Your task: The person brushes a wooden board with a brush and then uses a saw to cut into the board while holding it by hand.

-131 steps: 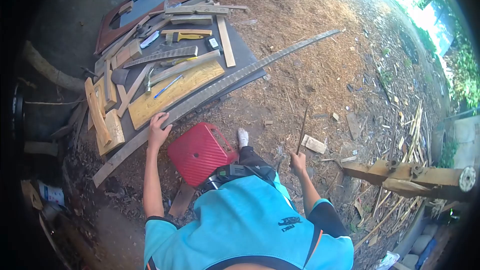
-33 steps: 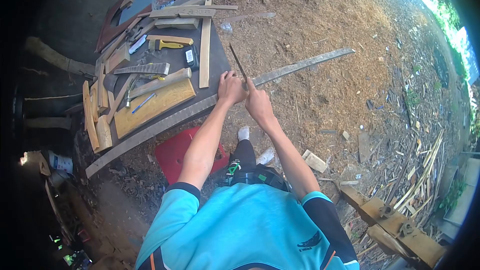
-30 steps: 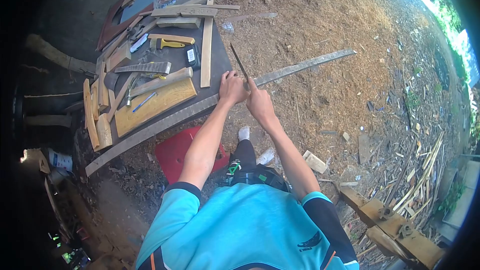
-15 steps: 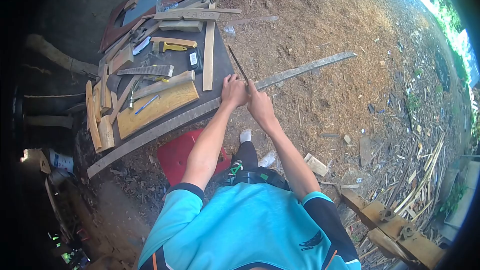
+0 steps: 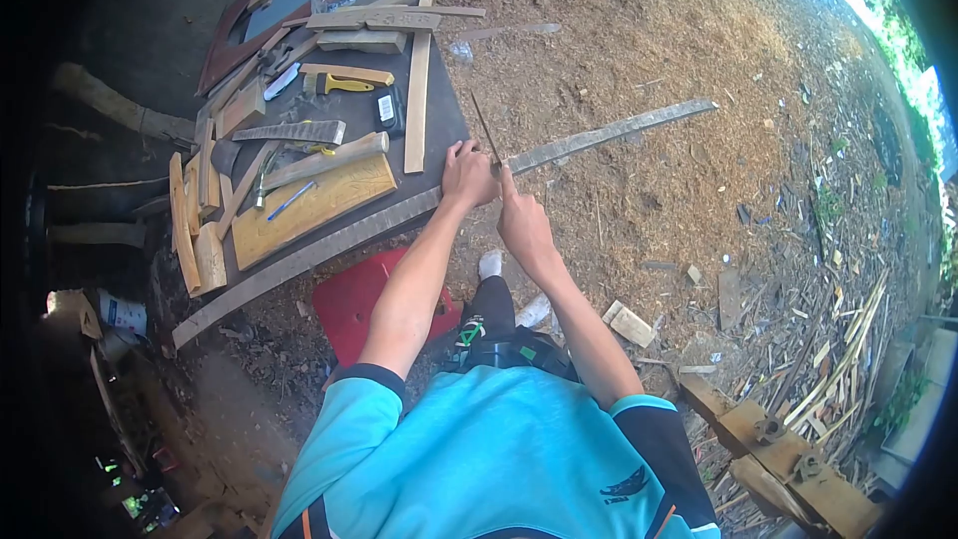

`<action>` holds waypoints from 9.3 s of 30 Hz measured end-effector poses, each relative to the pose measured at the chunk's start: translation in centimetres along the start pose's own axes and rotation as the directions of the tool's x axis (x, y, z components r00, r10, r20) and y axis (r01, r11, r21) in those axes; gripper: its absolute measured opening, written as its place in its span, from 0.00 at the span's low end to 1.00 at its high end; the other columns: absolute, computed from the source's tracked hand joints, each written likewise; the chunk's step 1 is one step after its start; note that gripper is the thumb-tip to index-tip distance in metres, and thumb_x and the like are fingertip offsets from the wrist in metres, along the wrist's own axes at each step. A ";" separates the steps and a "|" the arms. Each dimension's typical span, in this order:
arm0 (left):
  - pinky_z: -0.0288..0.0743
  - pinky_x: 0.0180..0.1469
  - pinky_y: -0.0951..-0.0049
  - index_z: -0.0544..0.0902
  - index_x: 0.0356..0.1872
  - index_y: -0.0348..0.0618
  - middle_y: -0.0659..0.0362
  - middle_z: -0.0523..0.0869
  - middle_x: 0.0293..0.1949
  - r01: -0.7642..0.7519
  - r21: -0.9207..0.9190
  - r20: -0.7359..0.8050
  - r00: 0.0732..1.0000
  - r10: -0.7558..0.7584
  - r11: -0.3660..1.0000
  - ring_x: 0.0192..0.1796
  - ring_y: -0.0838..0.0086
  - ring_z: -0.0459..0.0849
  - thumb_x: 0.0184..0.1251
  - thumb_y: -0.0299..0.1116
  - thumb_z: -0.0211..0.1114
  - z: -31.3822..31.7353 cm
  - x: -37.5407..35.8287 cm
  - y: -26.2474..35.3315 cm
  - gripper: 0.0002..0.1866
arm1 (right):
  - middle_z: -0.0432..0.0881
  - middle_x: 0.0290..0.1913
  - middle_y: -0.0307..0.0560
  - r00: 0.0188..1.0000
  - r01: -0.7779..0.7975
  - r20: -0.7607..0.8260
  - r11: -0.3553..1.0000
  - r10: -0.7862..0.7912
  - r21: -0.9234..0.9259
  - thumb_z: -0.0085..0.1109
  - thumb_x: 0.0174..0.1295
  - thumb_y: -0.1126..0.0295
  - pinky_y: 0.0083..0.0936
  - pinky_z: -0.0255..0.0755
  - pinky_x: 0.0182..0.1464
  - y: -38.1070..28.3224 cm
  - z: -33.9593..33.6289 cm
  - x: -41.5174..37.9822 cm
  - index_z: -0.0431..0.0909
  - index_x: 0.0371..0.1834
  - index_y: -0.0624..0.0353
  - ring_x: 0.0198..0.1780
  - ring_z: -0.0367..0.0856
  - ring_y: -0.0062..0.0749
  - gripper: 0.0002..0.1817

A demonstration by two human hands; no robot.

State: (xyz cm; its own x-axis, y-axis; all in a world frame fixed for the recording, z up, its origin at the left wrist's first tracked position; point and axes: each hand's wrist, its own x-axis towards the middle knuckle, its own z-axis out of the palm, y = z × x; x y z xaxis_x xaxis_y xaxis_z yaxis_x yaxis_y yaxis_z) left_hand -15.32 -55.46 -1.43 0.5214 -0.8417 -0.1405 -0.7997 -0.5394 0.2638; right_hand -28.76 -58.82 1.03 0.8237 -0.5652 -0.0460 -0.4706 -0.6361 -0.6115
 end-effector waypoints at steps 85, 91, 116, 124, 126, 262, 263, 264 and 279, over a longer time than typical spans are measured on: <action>0.54 0.64 0.64 0.85 0.28 0.34 0.49 0.82 0.42 -0.009 0.024 -0.080 0.997 0.011 1.000 0.58 0.65 0.71 0.43 0.41 0.65 -0.2 0.3 0.1 0.18 | 0.76 0.26 0.61 0.996 -0.021 -0.085 0.999 0.023 0.024 0.46 0.49 0.82 0.46 0.73 0.27 1.2 2.1 -2.3 0.45 0.71 0.46 0.26 0.78 0.56 0.43; 0.54 0.63 0.62 0.85 0.26 0.37 0.49 0.83 0.40 -0.029 0.033 -0.121 0.992 0.033 0.999 0.58 0.63 0.70 0.49 0.41 0.61 0.3 0.0 0.1 0.15 | 0.75 0.25 0.62 0.999 -0.013 0.031 0.998 0.015 -0.060 0.46 0.48 0.83 0.44 0.73 0.27 1.4 0.9 -4.6 0.45 0.71 0.51 0.26 0.79 0.55 0.43; 0.56 0.61 0.61 0.85 0.27 0.36 0.48 0.83 0.39 -0.008 0.054 0.008 1.000 0.008 0.999 0.57 0.63 0.71 0.44 0.41 0.64 -0.7 -0.2 0.2 0.16 | 0.76 0.27 0.63 0.997 0.047 -0.054 0.999 -0.046 0.015 0.44 0.46 0.86 0.43 0.70 0.28 1.0 1.5 -3.4 0.48 0.70 0.54 0.27 0.78 0.53 0.43; 0.57 0.61 0.61 0.85 0.25 0.39 0.48 0.83 0.37 -0.032 -0.008 -0.038 0.999 0.031 0.999 0.54 0.64 0.73 0.46 0.39 0.62 0.2 -0.1 -0.1 0.13 | 0.75 0.23 0.61 0.995 0.086 -0.053 0.994 -0.089 -0.063 0.44 0.45 0.87 0.44 0.70 0.25 1.6 1.4 -3.7 0.47 0.70 0.57 0.23 0.76 0.53 0.43; 0.55 0.62 0.59 0.86 0.30 0.43 0.52 0.84 0.39 -0.007 0.096 -0.025 1.000 0.010 0.995 0.57 0.64 0.72 0.47 0.40 0.61 -0.7 0.8 -0.7 0.14 | 0.76 0.23 0.61 0.999 -0.028 0.046 0.999 0.028 -0.021 0.44 0.44 0.88 0.44 0.69 0.23 1.6 1.0 -5.0 0.47 0.70 0.58 0.21 0.76 0.53 0.43; 0.57 0.61 0.67 0.85 0.27 0.41 0.54 0.82 0.39 -0.032 0.023 0.026 0.999 0.031 0.999 0.55 0.68 0.73 0.42 0.36 0.67 0.7 -0.6 0.1 0.11 | 0.79 0.28 0.63 0.995 -0.048 0.079 0.983 0.063 -0.178 0.46 0.49 0.80 0.44 0.75 0.31 -2.6 -3.0 -2.0 0.59 0.59 0.73 0.31 0.81 0.54 0.29; 0.57 0.61 0.67 0.85 0.28 0.41 0.54 0.82 0.41 -0.040 0.029 0.029 0.999 0.039 0.999 0.55 0.67 0.72 0.42 0.35 0.66 1.4 -0.3 -0.2 0.11 | 0.79 0.29 0.63 0.998 -0.042 0.046 0.984 0.051 -0.175 0.46 0.49 0.80 0.44 0.75 0.31 -2.1 -1.6 -0.5 0.59 0.58 0.73 0.31 0.81 0.53 0.29; 0.57 0.61 0.67 0.85 0.28 0.41 0.53 0.82 0.42 -0.042 0.038 0.017 0.999 0.041 0.998 0.55 0.67 0.72 0.43 0.35 0.66 1.2 0.4 -0.4 0.11 | 0.80 0.29 0.63 1.000 -0.024 0.006 0.985 0.025 -0.173 0.46 0.49 0.80 0.44 0.75 0.31 -2.2 -0.8 1.3 0.60 0.58 0.74 0.31 0.81 0.53 0.28; 0.61 0.56 0.63 0.85 0.24 0.44 0.56 0.85 0.32 -0.076 0.042 -0.023 0.997 0.077 0.996 0.53 0.69 0.74 0.43 0.34 0.63 0.2 -0.4 0.0 0.08 | 0.77 0.24 0.64 0.970 -0.136 0.169 0.963 0.178 -0.233 0.48 0.49 0.81 0.44 0.73 0.30 -4.1 -5.7 -6.7 0.60 0.63 0.63 0.28 0.79 0.56 0.33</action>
State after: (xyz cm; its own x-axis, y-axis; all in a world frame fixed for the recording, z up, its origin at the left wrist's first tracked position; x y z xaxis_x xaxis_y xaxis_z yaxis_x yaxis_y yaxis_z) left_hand -15.57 -55.15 -1.60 0.4648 -0.8799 -0.0982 -0.8488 -0.4744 0.2332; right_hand -34.17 -55.42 8.33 0.7683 -0.5724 -0.2864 -0.6389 -0.6582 -0.3983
